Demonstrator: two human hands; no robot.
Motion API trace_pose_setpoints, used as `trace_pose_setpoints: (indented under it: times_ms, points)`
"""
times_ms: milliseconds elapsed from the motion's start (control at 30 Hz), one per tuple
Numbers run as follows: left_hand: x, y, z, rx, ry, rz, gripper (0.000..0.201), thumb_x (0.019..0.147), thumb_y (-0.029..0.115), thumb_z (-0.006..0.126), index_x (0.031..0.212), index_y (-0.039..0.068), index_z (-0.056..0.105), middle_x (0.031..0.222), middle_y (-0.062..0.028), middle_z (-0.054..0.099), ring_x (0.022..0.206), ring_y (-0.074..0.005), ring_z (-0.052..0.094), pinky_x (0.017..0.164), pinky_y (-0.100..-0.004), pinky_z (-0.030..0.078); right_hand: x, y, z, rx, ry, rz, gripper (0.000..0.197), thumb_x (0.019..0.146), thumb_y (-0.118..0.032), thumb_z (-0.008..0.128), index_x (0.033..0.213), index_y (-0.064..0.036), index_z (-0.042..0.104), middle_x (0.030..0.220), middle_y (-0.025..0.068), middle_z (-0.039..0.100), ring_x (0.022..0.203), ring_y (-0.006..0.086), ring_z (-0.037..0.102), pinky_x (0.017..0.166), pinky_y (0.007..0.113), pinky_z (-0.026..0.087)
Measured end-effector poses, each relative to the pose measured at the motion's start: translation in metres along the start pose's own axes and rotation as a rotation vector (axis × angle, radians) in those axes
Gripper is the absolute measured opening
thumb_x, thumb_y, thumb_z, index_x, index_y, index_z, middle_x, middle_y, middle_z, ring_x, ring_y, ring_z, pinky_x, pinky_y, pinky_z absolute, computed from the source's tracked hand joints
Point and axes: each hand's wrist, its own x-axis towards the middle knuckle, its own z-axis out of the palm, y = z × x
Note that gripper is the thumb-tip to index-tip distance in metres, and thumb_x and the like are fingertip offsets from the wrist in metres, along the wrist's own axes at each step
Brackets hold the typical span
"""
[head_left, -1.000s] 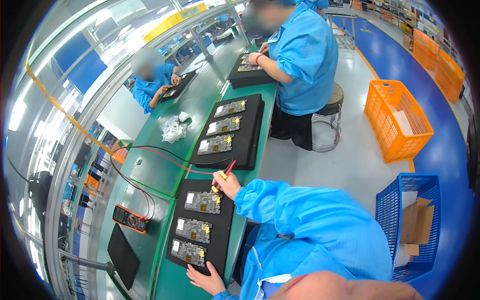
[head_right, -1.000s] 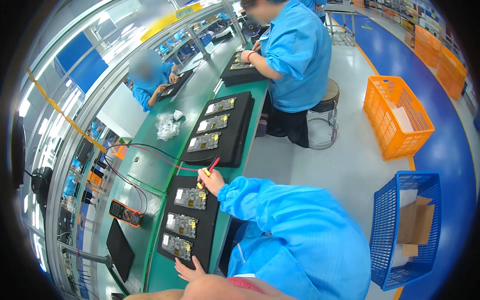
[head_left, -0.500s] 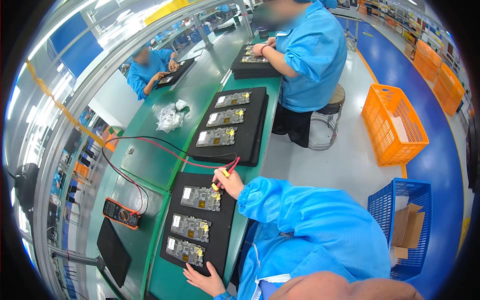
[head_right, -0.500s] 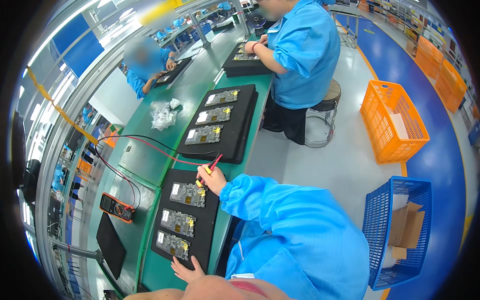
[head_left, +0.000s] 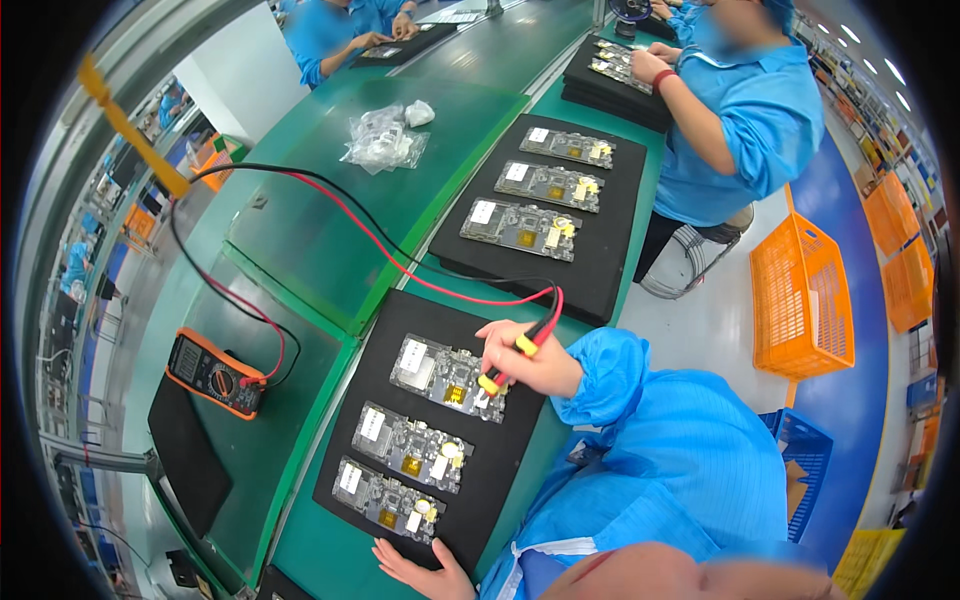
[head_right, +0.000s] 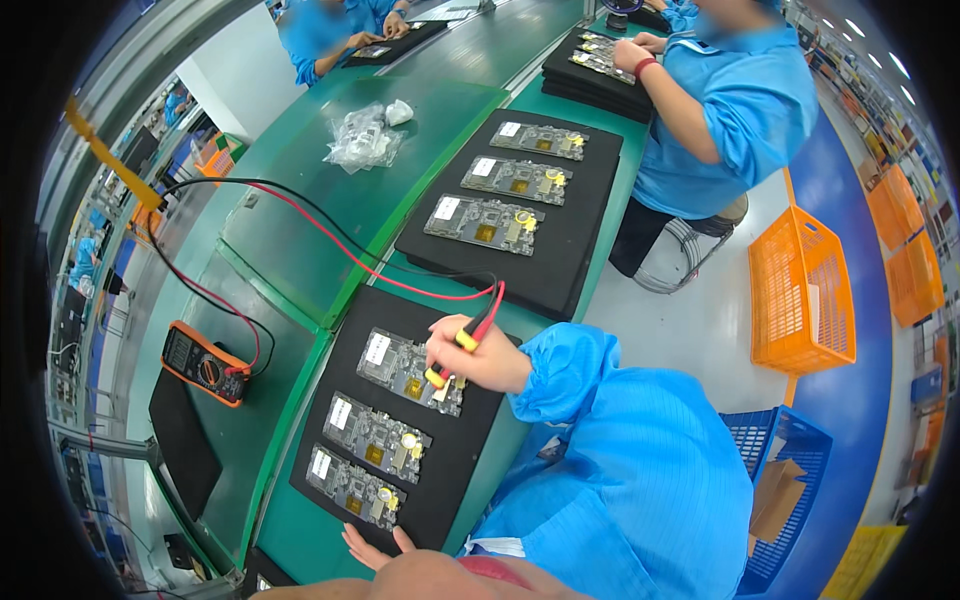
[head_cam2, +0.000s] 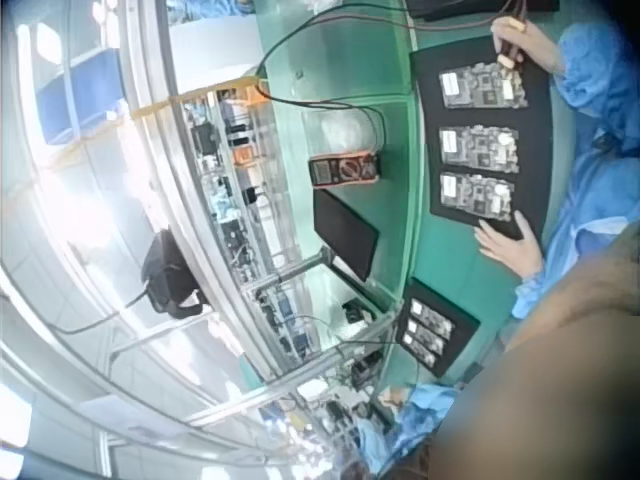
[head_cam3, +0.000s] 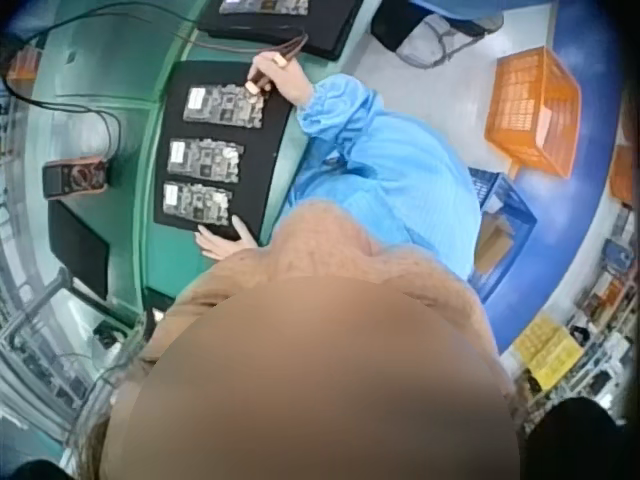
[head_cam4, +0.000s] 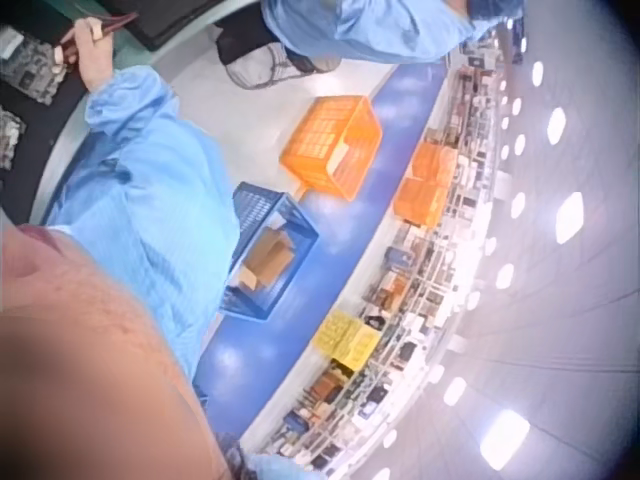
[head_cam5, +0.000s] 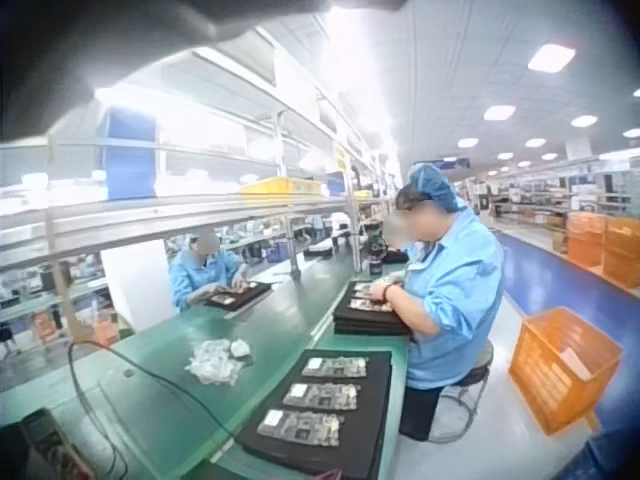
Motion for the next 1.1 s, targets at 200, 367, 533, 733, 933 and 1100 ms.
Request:
trace_pose_setpoints:
  times_ms: [200,367,533,733,933,1100]
  points:
    - [-0.002,-0.018,0.011,0.013,0.092,0.029,0.089,0.079,0.052,0.064,0.145,-0.002,0.037,0.143,-0.0229,0.045,0.14,-0.0399,0.034,0.116,-0.0556,0.017,0.01,0.006,-0.002,-0.226,-0.133,-0.376,0.011,0.078,-0.001,0.063,0.071,-0.009,0.064,0.071,-0.0002,0.063,0.071,0.0181,0.06,0.091,0.043,0.044]
    - [-0.002,-0.054,0.011,0.08,0.008,0.1,0.089,0.076,0.042,0.065,0.146,-0.002,0.033,0.146,-0.0238,0.04,0.139,-0.042,0.033,0.116,-0.056,0.016,-0.002,0.007,-0.002,-0.261,-0.255,-0.518,0.005,0.075,-0.003,0.066,0.076,-0.0077,0.066,0.069,-0.0007,0.06,0.068,0.0182,0.06,0.091,0.043,0.043]
    - [0.001,-0.037,-0.002,0.077,-0.064,0.041,0.089,0.074,0.038,0.067,0.146,-0.002,0.031,0.148,-0.0242,0.037,0.139,-0.0423,0.032,0.116,-0.0561,0.015,-0.004,0.003,0.002,-0.178,-0.224,-0.579,0.005,0.075,-0.005,0.068,0.079,-0.0061,0.067,0.068,0.0014,0.059,0.066,0.0191,0.06,0.091,0.045,0.044]
    - [-0.002,0.011,-0.017,-0.101,-0.031,0.061,0.076,0.079,0.019,0.067,0.144,-0.003,0.033,0.148,-0.025,0.035,0.137,-0.0412,0.031,0.115,-0.0515,0.02,-0.007,0.005,0.0,-0.248,-0.281,-0.497,0.01,0.073,-0.005,0.068,0.075,-0.0147,0.068,0.069,-0.0038,0.061,0.069,0.0159,0.06,0.094,0.046,0.041]
    - [0.0,0.013,-0.014,-0.042,-0.021,0.001,0.079,0.074,0.019,0.075,0.141,-0.002,0.038,0.147,-0.023,0.037,0.136,-0.0418,0.033,0.115,-0.0518,0.02,-0.01,0.014,0.001,-0.015,-0.141,0.029,0.013,0.088,-0.008,0.056,0.077,-0.0071,0.063,0.075,0.0026,0.063,0.083,0.0168,0.059,0.11,0.051,0.031]
    - [-0.001,0.001,-0.019,0.043,-0.076,0.026,0.081,0.075,0.029,0.077,0.141,0.0,0.04,0.148,-0.0232,0.036,0.139,-0.0403,0.032,0.115,-0.0552,0.016,-0.01,0.019,0.005,-0.004,-0.146,0.098,0.022,0.096,-0.011,0.046,0.082,-0.0009,0.06,0.085,0.0119,0.062,0.081,0.0174,0.06,0.116,0.05,0.022]
